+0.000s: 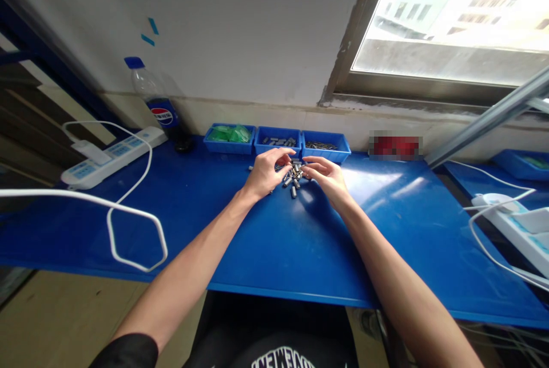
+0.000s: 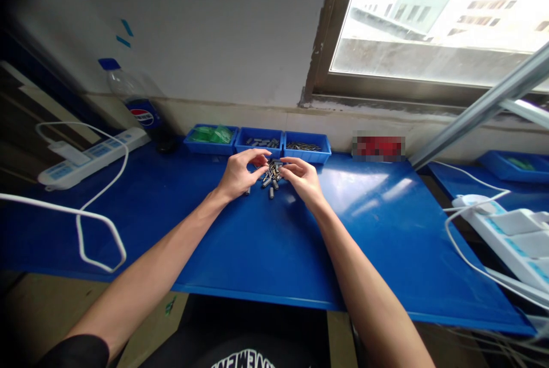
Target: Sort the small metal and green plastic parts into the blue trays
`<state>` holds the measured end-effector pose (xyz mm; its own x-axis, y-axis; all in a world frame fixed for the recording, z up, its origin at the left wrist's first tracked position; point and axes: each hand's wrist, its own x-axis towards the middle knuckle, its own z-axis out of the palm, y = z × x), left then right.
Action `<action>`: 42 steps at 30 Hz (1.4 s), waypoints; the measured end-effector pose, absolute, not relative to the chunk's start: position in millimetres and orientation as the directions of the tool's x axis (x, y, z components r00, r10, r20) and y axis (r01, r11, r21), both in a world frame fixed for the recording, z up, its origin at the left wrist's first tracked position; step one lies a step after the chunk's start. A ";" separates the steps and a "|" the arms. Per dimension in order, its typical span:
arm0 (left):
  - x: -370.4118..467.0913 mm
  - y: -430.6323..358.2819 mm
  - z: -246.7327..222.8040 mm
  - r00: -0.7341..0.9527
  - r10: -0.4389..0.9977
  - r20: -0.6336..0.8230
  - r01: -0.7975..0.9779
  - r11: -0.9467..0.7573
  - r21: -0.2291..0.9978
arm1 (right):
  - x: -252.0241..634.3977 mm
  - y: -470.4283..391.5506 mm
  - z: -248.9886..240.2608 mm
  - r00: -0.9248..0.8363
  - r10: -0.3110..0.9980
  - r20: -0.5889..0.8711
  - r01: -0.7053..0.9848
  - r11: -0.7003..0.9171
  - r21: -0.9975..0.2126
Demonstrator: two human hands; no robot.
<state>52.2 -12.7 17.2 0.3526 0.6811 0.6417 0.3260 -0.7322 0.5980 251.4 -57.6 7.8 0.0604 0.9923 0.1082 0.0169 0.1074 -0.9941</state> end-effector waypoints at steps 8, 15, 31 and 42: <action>53.7 -16.3 17.0 0.438 0.614 0.657 0.280 -0.787 0.549 | 250.7 -56.5 2.7 -0.031 0.993 0.113 -0.046 0.111 -0.993; 51.2 -14.8 14.8 0.484 0.661 0.574 0.412 -0.751 0.517 | 251.5 -56.2 3.2 -0.020 0.994 0.103 -0.026 0.103 -0.994; 47.6 -9.8 6.8 0.515 0.798 0.314 0.698 -0.603 0.387 | 255.1 -54.3 6.3 0.105 0.963 0.249 -0.029 0.253 -0.967; 52.1 -10.5 7.7 0.395 0.760 0.517 0.488 -0.650 0.583 | 254.4 -55.0 7.6 0.103 0.965 0.241 0.001 0.242 -0.970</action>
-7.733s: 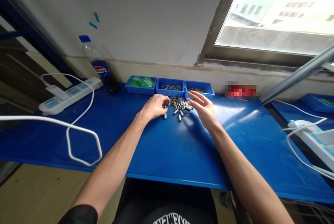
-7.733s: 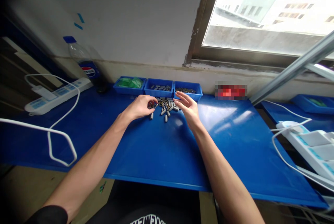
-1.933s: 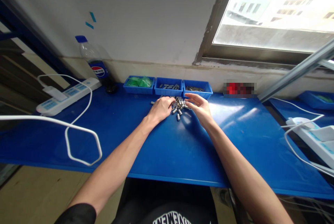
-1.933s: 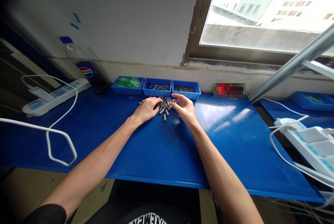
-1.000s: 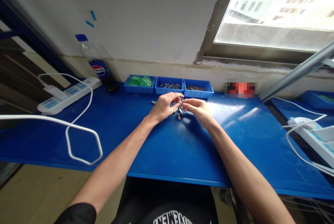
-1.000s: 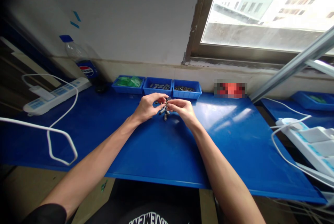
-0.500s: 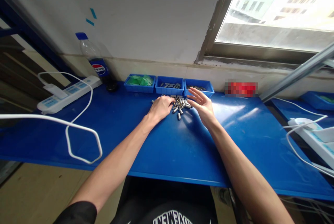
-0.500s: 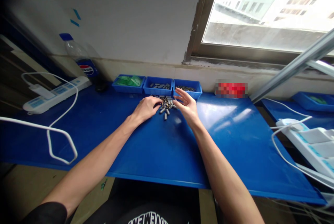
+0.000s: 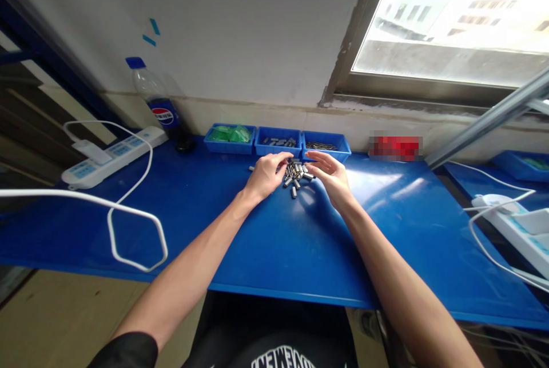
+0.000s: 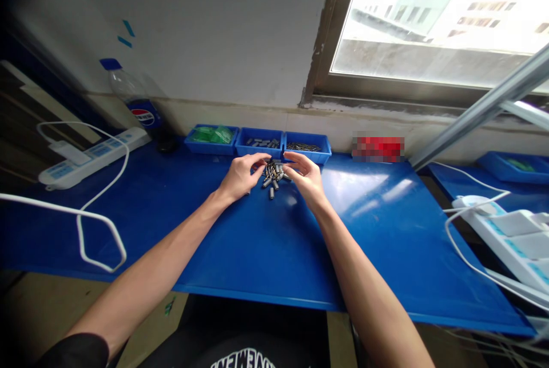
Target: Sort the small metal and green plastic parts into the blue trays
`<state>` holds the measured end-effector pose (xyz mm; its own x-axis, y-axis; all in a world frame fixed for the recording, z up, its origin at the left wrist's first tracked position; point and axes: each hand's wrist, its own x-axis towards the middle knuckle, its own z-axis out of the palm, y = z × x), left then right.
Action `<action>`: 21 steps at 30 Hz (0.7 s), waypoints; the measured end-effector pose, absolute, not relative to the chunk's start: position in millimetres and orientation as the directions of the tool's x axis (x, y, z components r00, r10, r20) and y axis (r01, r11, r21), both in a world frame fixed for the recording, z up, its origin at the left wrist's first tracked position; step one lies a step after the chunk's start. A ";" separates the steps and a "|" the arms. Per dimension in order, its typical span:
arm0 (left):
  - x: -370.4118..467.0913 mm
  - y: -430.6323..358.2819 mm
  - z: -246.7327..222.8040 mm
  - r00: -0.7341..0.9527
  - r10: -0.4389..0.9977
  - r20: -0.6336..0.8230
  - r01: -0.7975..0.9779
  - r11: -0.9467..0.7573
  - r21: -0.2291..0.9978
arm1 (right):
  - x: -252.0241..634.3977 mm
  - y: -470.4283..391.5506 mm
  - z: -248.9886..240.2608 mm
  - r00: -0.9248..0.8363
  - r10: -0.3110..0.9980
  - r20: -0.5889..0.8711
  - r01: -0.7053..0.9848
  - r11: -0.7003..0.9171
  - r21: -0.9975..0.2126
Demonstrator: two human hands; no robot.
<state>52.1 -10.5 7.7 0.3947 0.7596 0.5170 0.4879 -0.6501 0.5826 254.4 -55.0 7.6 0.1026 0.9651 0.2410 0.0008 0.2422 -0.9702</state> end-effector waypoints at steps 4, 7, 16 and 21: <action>56.3 -12.7 13.9 0.300 0.801 0.517 0.255 -0.590 0.766 | 251.1 -58.2 11.6 0.074 0.971 0.229 0.045 0.226 -0.973; 58.4 -14.4 17.6 0.251 0.847 0.468 0.154 -0.513 0.845 | 247.2 -61.2 13.6 0.006 0.984 0.177 0.064 0.176 -0.982; 59.2 -11.6 16.8 0.181 0.902 0.393 0.058 -0.409 0.911 | 241.1 -63.5 12.2 -0.069 0.993 0.098 -0.135 0.088 -0.987; 56.9 -9.7 15.5 0.244 0.896 0.372 0.118 -0.408 0.905 | 243.5 -60.9 12.4 -0.018 0.998 0.067 -0.199 0.062 -0.978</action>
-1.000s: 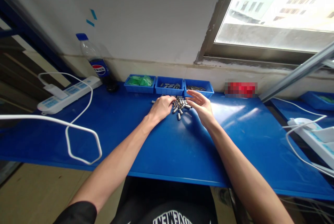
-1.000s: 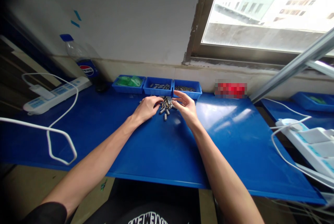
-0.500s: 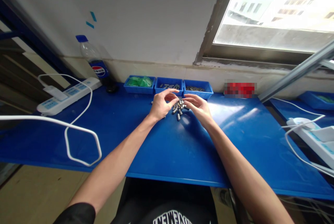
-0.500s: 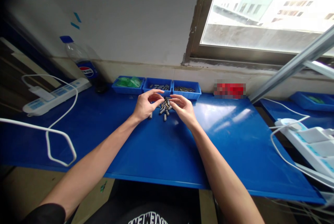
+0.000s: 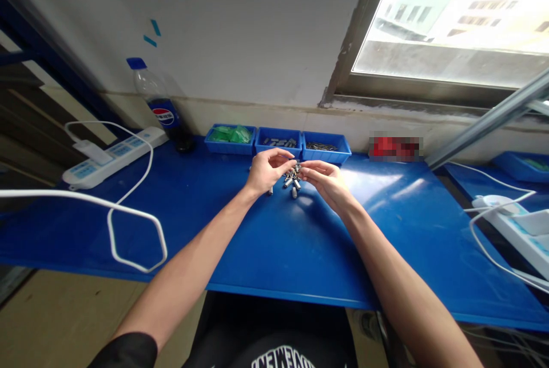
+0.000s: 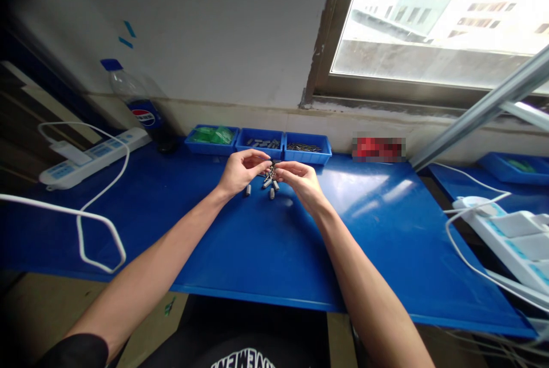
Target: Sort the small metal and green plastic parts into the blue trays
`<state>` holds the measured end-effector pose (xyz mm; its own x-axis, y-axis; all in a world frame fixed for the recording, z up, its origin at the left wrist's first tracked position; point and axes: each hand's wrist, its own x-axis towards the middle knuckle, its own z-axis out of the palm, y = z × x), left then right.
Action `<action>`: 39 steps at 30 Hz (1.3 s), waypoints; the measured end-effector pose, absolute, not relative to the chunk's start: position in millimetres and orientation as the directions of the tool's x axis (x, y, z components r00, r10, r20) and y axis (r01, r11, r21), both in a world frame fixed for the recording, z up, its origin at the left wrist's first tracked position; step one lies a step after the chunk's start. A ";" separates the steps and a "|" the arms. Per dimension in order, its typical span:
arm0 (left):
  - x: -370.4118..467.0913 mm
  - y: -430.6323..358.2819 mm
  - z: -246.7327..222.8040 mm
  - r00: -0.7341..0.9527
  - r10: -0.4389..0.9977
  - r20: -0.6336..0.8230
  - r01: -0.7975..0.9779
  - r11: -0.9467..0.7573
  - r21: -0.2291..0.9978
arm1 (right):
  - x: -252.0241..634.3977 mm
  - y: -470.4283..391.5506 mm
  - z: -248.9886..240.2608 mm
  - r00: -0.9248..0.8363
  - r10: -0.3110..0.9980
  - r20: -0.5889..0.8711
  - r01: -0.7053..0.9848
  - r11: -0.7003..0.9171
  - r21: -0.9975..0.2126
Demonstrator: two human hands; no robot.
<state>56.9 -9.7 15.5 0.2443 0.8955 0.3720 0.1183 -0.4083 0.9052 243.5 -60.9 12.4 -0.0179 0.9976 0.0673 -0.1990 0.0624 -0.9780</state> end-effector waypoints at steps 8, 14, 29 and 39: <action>34.0 -4.0 13.8 0.387 0.837 0.386 0.690 -0.541 0.481 | 259.7 -51.1 9.0 0.142 0.955 0.261 -0.097 0.276 -0.956; 37.0 -3.6 8.0 0.504 0.809 0.304 0.739 -0.586 0.333 | 257.7 -52.2 4.0 0.096 0.968 0.231 -0.056 0.237 -0.970; 42.7 -4.8 15.5 0.384 0.787 0.483 0.395 -0.613 0.684 | 251.3 -57.2 7.9 0.107 0.981 0.162 0.013 0.162 -0.987; 50.9 -14.2 23.1 0.359 0.807 0.470 0.166 -0.551 0.818 | 247.0 -59.2 6.9 -0.019 0.990 0.142 0.006 0.142 -0.990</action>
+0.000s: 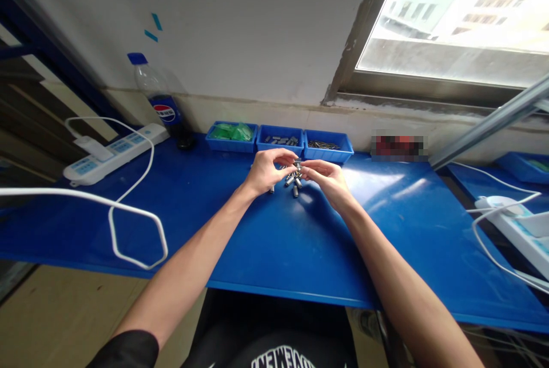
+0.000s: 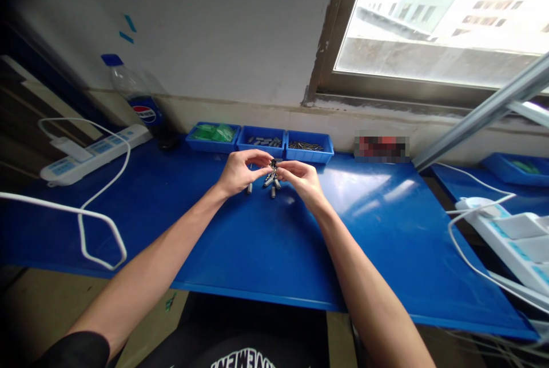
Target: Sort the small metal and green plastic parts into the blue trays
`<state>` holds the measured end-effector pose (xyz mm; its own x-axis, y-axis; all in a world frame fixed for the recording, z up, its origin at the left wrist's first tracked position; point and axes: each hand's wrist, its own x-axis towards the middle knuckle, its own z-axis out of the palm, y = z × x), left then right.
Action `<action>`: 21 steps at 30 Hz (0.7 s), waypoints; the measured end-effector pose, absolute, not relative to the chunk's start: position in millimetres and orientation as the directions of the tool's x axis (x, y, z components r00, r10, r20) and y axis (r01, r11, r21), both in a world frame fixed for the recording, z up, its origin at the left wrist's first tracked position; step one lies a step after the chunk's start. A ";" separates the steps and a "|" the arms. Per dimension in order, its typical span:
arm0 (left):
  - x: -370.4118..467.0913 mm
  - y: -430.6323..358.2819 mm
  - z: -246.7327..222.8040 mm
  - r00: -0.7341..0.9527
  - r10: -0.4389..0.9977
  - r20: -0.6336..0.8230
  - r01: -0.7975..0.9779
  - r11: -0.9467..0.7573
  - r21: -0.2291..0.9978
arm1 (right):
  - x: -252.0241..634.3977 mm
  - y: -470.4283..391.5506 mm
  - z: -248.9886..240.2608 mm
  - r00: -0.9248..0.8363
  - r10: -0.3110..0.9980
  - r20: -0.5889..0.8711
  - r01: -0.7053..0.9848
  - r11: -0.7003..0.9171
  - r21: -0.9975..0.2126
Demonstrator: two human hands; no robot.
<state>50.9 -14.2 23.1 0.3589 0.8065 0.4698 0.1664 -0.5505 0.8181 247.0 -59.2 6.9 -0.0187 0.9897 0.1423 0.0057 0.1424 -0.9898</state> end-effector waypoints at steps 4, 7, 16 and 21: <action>48.5 -14.9 23.9 0.401 0.779 0.481 0.260 -0.601 0.756 | 248.5 -57.9 2.6 -0.028 0.991 0.129 -0.023 0.128 -0.991; 42.5 -13.6 23.7 0.432 0.767 0.474 0.512 -0.641 0.571 | 250.6 -56.7 2.7 0.018 0.993 0.118 -0.033 0.118 -0.992; 35.7 -9.6 12.4 0.372 0.880 0.295 0.851 -0.451 0.271 | 258.3 -53.4 5.6 0.105 0.961 0.258 -0.027 0.262 -0.965; 38.5 -10.0 12.8 0.376 0.891 0.253 0.862 -0.437 0.257 | 256.7 -53.5 4.0 0.106 0.967 0.233 -0.053 0.240 -0.969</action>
